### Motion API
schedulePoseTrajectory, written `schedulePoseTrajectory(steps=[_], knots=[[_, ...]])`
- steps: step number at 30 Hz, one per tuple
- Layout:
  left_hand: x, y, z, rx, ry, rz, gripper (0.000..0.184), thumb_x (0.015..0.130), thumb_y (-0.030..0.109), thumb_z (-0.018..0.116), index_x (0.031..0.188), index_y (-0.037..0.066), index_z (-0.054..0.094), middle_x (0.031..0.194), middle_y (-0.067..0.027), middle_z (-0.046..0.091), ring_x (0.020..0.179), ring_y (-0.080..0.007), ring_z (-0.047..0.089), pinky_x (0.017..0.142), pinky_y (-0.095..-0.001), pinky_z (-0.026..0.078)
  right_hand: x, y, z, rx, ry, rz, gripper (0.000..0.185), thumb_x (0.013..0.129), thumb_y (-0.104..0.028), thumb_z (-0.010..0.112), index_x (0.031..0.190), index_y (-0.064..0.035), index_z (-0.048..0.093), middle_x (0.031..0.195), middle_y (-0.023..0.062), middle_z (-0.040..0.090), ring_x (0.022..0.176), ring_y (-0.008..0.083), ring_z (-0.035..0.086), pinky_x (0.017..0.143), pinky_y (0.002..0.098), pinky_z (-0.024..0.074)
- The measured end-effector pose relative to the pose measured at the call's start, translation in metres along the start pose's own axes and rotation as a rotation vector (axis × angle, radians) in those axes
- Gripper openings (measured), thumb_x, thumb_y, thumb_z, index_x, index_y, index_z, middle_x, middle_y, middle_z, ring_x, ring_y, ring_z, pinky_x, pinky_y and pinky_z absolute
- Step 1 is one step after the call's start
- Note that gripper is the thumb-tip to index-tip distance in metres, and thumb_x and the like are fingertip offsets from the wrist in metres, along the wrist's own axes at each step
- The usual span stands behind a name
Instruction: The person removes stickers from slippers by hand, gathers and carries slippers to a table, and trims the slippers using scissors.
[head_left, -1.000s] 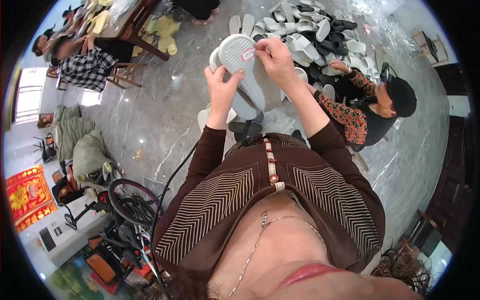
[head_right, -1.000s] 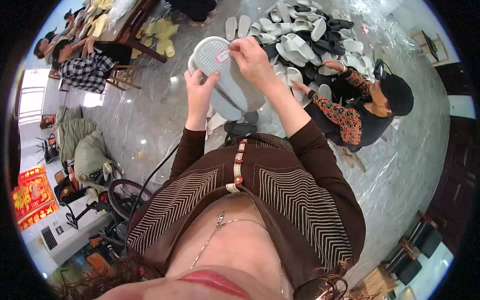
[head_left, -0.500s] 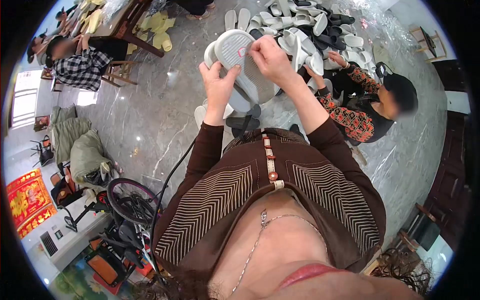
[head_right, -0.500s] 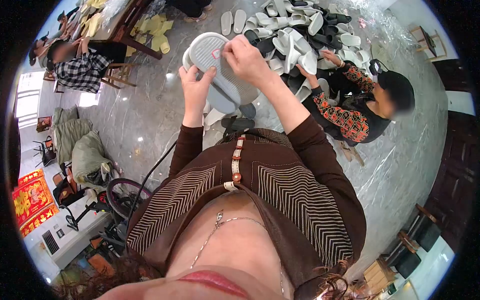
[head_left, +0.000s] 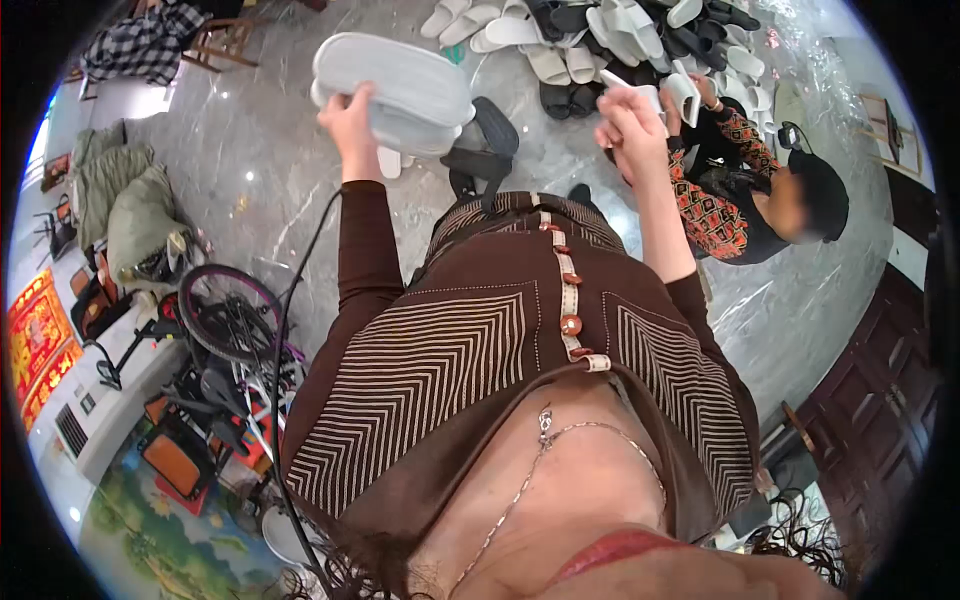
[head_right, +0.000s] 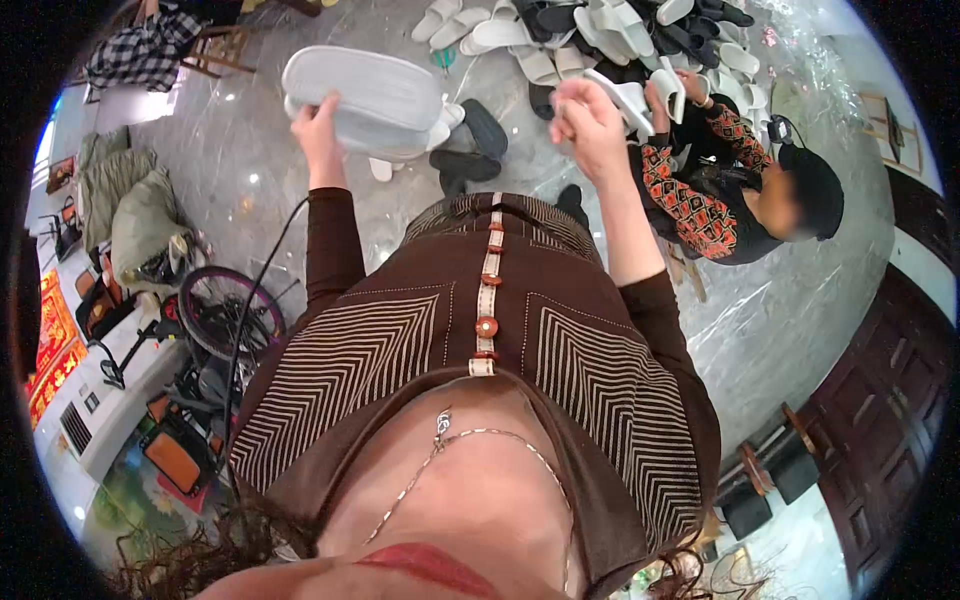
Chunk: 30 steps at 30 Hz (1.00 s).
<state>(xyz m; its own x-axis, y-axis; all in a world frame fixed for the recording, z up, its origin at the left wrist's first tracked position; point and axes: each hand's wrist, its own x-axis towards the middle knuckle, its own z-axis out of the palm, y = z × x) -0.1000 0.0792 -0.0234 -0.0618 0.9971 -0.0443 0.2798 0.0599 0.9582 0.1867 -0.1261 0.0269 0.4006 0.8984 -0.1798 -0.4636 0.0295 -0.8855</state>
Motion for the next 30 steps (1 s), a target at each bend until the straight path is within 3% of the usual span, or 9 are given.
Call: schedulePoseTrajectory(steps=[2, 5, 10, 15, 22, 27, 30], knots=[[0.01, -0.049, -0.03, -0.265, 0.091, -0.164, 0.033, 0.071, 0.012, 0.068, 0.097, -0.006, 0.058, 0.102, -0.0124, 0.054, 0.088, -0.0216, 0.053, 0.078, -0.0315, 0.042, -0.015, 0.017, -0.02, 0.049, 0.171, 0.151, 0.006, 0.084, -0.005, 0.047, 0.086, -0.0014, 0.052, 0.069, 0.0014, 0.047, 0.049, 0.0076, 0.036, 0.046, 0.0251, 0.0374], [0.005, -0.086, -0.065, -0.322, 0.302, -0.215, 0.029, 0.071, 0.008, 0.066, 0.096, -0.006, 0.058, 0.1, -0.012, 0.057, 0.087, -0.0194, 0.055, 0.08, -0.0317, 0.042, -0.03, 0.042, -0.045, 0.107, 0.279, 0.311, 0.011, 0.087, -0.01, 0.046, 0.086, -0.0017, 0.052, 0.067, 0.0008, 0.043, 0.048, 0.008, 0.034, 0.045, 0.0257, 0.0367], [0.004, -0.128, -0.1, -0.461, 0.562, -0.35, 0.032, 0.073, 0.0, 0.061, 0.104, -0.006, 0.055, 0.106, -0.0127, 0.057, 0.094, -0.0207, 0.055, 0.085, -0.0349, 0.042, -0.038, 0.067, -0.059, 0.151, 0.278, 0.384, 0.011, 0.087, -0.012, 0.047, 0.088, -0.0015, 0.051, 0.067, 0.001, 0.041, 0.049, 0.0086, 0.036, 0.046, 0.0263, 0.0368], [0.006, -0.164, -0.117, -0.521, 0.549, -0.35, 0.037, 0.074, -0.002, 0.059, 0.11, -0.004, 0.051, 0.107, -0.012, 0.056, 0.096, -0.0218, 0.053, 0.086, -0.0346, 0.041, -0.034, 0.071, -0.04, 0.151, 0.336, 0.396, 0.014, 0.087, -0.01, 0.047, 0.098, -0.0011, 0.05, 0.074, 0.0037, 0.048, 0.05, 0.0089, 0.036, 0.045, 0.0251, 0.0358], [-0.008, -0.163, -0.107, -0.31, 0.361, -0.335, 0.036, 0.074, -0.002, 0.059, 0.11, -0.004, 0.052, 0.109, -0.0113, 0.054, 0.097, -0.0206, 0.052, 0.086, -0.0316, 0.04, -0.028, 0.075, -0.045, 0.112, 0.45, 0.466, 0.021, 0.087, -0.009, 0.047, 0.107, -0.0015, 0.048, 0.086, 0.0094, 0.054, 0.052, 0.0085, 0.04, 0.045, 0.0228, 0.0367], [-0.009, -0.188, -0.109, -0.154, 0.253, -0.301, 0.043, 0.071, 0.005, 0.065, 0.11, -0.005, 0.051, 0.107, -0.013, 0.056, 0.096, -0.022, 0.053, 0.085, -0.0309, 0.04, -0.033, 0.083, -0.071, 0.276, 0.288, 0.567, 0.025, 0.09, -0.022, 0.045, 0.106, -0.0024, 0.048, 0.068, 0.0027, 0.048, 0.042, 0.0074, 0.034, 0.037, 0.0235, 0.0318], [-0.002, -0.212, -0.112, 0.533, 0.162, -0.482, 0.05, 0.068, 0.012, 0.069, 0.11, -0.008, 0.051, 0.106, -0.0163, 0.056, 0.098, -0.022, 0.053, 0.086, -0.0301, 0.039, -0.035, 0.083, -0.074, 0.291, 0.207, 0.59, 0.032, 0.092, -0.031, 0.042, 0.106, -0.0027, 0.048, 0.059, -0.001, 0.042, 0.037, 0.0071, 0.029, 0.033, 0.0244, 0.0269]])
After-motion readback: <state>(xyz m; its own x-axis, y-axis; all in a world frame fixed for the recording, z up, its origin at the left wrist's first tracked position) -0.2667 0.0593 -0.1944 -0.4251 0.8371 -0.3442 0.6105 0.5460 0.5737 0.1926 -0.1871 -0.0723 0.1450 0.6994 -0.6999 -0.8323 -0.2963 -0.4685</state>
